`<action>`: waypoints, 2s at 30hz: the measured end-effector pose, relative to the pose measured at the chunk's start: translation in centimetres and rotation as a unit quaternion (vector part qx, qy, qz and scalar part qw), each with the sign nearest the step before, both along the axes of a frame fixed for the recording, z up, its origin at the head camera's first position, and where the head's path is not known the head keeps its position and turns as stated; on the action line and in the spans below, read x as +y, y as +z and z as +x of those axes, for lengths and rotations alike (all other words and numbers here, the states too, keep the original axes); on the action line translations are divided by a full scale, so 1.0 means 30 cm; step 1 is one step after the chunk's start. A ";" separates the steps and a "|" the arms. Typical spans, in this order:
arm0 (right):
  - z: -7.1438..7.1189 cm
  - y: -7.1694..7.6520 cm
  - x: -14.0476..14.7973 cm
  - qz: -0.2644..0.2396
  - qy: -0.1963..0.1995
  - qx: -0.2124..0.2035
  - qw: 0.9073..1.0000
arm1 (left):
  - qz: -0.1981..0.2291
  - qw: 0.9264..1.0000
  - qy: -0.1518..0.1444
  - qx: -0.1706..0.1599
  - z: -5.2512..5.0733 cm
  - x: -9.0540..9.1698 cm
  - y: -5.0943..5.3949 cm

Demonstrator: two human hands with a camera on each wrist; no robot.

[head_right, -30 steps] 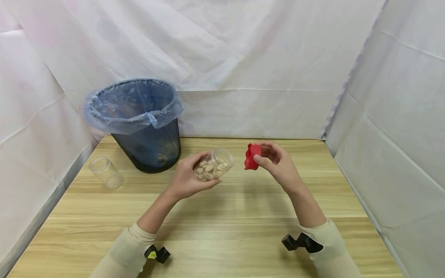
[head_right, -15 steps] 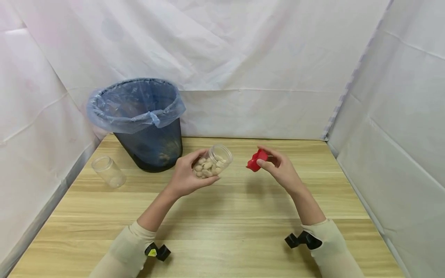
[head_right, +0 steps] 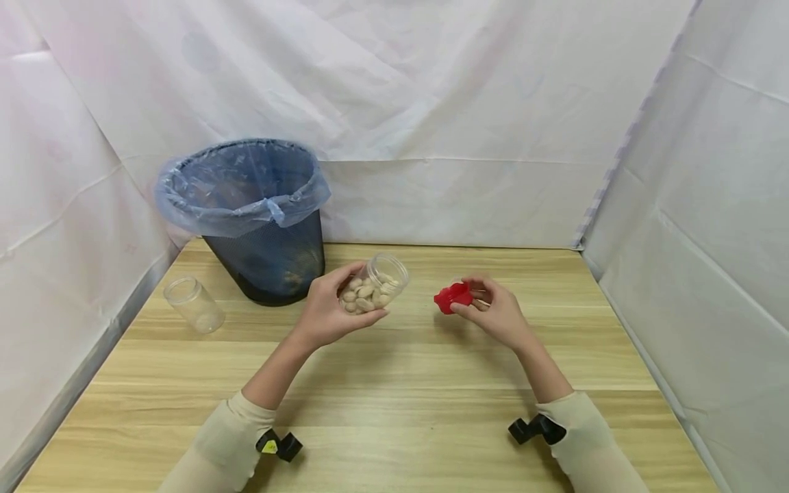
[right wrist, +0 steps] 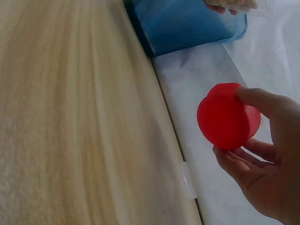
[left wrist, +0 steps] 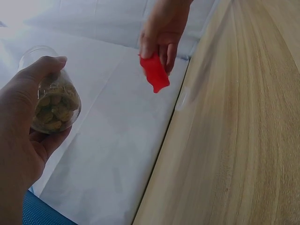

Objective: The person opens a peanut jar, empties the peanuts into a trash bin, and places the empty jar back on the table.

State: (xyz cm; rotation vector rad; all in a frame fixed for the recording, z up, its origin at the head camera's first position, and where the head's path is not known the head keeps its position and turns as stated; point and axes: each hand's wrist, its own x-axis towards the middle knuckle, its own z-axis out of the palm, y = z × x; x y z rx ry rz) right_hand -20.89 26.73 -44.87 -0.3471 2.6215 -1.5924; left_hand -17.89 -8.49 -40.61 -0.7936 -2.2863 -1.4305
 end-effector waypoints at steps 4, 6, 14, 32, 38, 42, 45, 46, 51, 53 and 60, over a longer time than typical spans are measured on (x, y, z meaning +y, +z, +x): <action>-0.011 -0.029 0.005 0.035 0.004 -0.005 0.999 | -0.001 1.000 0.004 -0.005 -0.001 -0.001 -0.003; -0.013 -0.038 0.004 0.049 0.007 -0.005 0.999 | 0.000 1.000 0.006 -0.004 -0.002 -0.002 -0.003; -0.019 -0.059 0.003 0.087 0.003 -0.002 0.996 | 0.001 1.000 0.019 -0.006 -0.006 -0.009 -0.004; -0.024 -0.085 0.010 0.117 -0.012 0.010 0.993 | -0.002 0.999 0.034 -0.015 -0.006 -0.014 -0.010; -0.024 -0.086 0.009 0.127 -0.014 0.010 0.992 | -0.001 0.999 0.034 -0.012 -0.007 -0.014 -0.010; -0.025 -0.087 0.010 0.129 -0.017 0.011 0.991 | -0.001 0.999 0.033 -0.010 -0.009 -0.013 -0.011; -0.024 -0.086 0.009 0.130 -0.018 0.012 0.991 | 0.000 0.999 0.033 -0.011 -0.010 -0.014 -0.012; -0.024 -0.086 0.009 0.130 -0.018 0.011 0.991 | 0.000 0.999 0.033 -0.011 -0.010 -0.014 -0.012; -0.023 -0.085 0.009 0.131 -0.019 0.016 0.991 | -0.002 0.999 0.035 -0.011 -0.009 -0.015 -0.012; -0.022 -0.083 0.010 0.130 -0.018 0.022 0.991 | -0.003 0.999 0.036 -0.009 -0.007 -0.015 -0.011; -0.019 -0.076 0.006 0.128 -0.017 0.037 0.991 | -0.003 0.999 0.035 -0.008 -0.004 -0.016 -0.005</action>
